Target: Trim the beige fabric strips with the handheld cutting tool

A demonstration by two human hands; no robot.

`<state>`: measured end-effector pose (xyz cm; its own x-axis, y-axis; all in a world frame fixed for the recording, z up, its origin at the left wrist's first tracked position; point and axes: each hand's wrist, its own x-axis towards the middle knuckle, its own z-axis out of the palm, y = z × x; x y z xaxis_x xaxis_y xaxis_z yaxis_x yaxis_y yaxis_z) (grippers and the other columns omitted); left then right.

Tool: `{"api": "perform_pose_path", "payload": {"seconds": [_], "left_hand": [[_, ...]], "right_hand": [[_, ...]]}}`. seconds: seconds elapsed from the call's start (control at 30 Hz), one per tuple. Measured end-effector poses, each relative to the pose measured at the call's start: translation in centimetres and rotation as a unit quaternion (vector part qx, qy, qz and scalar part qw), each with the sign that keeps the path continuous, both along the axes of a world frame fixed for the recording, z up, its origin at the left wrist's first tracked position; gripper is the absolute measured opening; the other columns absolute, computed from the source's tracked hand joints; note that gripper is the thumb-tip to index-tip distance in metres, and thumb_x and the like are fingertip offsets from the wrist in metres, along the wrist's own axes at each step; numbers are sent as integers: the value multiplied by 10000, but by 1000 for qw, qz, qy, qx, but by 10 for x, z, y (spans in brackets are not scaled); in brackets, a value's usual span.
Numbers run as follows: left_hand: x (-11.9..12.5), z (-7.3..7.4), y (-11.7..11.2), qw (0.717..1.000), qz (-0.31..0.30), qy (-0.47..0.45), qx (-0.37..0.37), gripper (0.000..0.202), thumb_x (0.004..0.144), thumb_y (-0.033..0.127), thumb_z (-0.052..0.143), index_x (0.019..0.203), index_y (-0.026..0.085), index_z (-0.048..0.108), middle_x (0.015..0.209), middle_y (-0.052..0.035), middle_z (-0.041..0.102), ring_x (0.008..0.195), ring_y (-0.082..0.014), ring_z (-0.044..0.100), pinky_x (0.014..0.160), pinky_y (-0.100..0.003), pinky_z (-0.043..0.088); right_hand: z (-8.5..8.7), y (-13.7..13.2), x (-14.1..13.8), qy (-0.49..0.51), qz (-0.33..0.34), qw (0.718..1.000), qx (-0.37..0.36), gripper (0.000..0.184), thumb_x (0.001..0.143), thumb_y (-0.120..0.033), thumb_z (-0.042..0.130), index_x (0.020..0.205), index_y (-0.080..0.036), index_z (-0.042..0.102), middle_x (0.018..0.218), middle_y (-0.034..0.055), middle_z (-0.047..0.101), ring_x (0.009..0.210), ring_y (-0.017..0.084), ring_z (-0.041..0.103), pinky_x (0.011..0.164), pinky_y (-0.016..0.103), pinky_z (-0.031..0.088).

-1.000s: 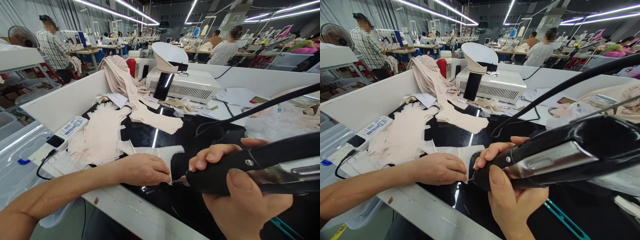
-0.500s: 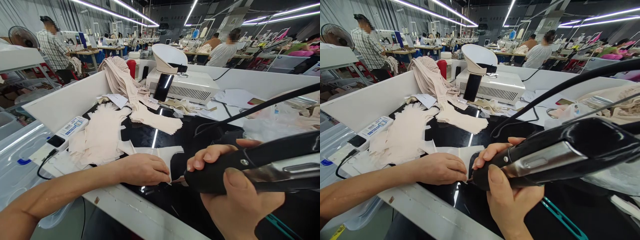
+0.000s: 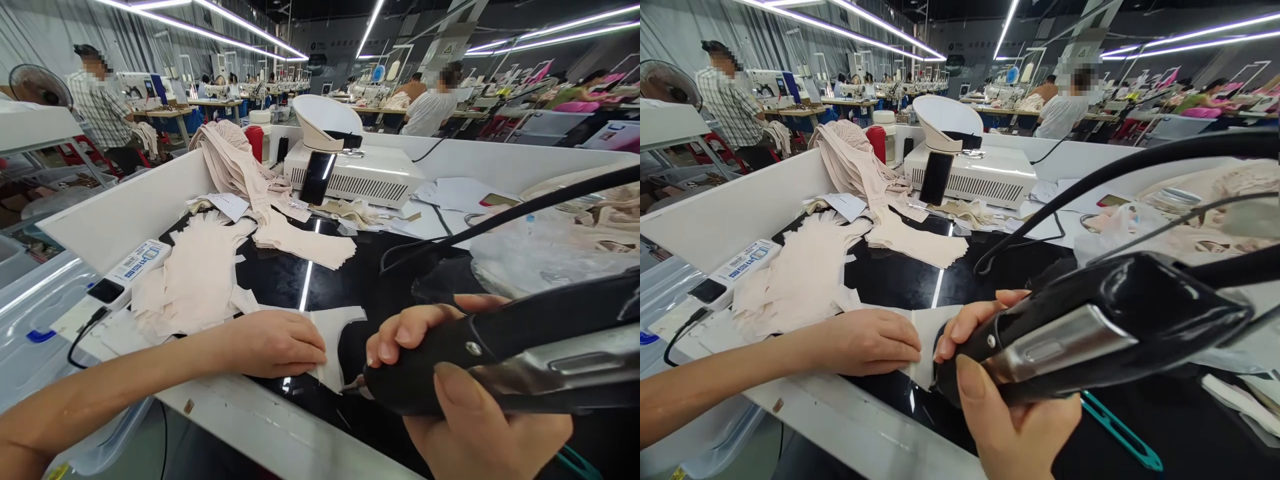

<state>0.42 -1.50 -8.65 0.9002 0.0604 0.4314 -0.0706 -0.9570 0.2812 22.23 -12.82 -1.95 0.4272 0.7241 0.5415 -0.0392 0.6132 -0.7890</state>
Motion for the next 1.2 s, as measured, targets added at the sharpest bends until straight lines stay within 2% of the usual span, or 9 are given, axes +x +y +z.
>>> {"api": "perform_pose_path", "payload": {"seconds": [0.17, 0.3, 0.5, 0.67, 0.87, 1.0, 1.2], "left_hand": [[-11, 14, -13, 998, -33, 28, -37, 274, 1369, 248, 665, 1326, 171, 924, 1262, -110, 980, 1127, -231, 925, 1122, -343, 738], [-5, 19, -15, 999, -24, -20, 8, 254, 1364, 197, 652, 1328, 140, 897, 1228, -106, 972, 1086, -223, 912, 1133, -358, 726], [31, 8, -7, 992, 25, -46, 115, 183, 1312, 134, 672, 1345, 124, 852, 1181, -103, 903, 1098, -244, 862, 1137, -386, 725], [51, -5, 0, 986, 59, 10, 153, 219, 1312, 210, 731, 1505, 176, 830, 1229, -98, 847, 1125, -253, 841, 1066, -385, 731], [52, -8, 1, 985, 70, 49, 149, 254, 1301, 269, 783, 1537, 197, 845, 1259, -96, 825, 1148, -253, 822, 1096, -379, 721], [48, -9, 1, 987, 81, 41, 136, 234, 1305, 298, 788, 1502, 197, 863, 1272, -98, 835, 1183, -261, 825, 1138, -400, 731], [45, -9, 3, 987, 79, 49, 128, 266, 1284, 288, 799, 1528, 208, 867, 1282, -103, 830, 1184, -261, 829, 1137, -403, 738]], "right_hand": [[4, 6, 20, 16, -46, 999, 11, 448, 948, -510, 1162, 1274, -380, 883, 851, -33, 761, 623, 248, 730, 516, 400, 703], [1, 26, 38, 29, -102, 994, 39, 441, 933, -479, 1156, 1260, -384, 875, 870, -23, 772, 617, 267, 727, 495, 429, 675], [-9, 44, 45, 18, -104, 993, 52, 502, 925, -515, 1149, 1262, -373, 805, 856, -75, 746, 605, 220, 727, 530, 390, 690], [-13, 50, 45, -4, -98, 993, 60, 481, 967, -485, 1108, 1279, -348, 768, 874, -81, 775, 606, 190, 733, 553, 343, 673], [-15, 53, 45, -3, -105, 993, 56, 524, 958, -543, 1121, 1264, -347, 744, 857, -54, 789, 577, 220, 709, 513, 368, 629], [-14, 51, 45, -10, -105, 992, 64, 469, 981, -521, 1118, 1235, -341, 767, 865, -43, 804, 587, 223, 714, 522, 377, 643], [-15, 52, 45, -13, -103, 993, 54, 519, 970, -532, 1112, 1265, -342, 729, 873, -69, 791, 586, 208, 728, 538, 367, 682]]}}
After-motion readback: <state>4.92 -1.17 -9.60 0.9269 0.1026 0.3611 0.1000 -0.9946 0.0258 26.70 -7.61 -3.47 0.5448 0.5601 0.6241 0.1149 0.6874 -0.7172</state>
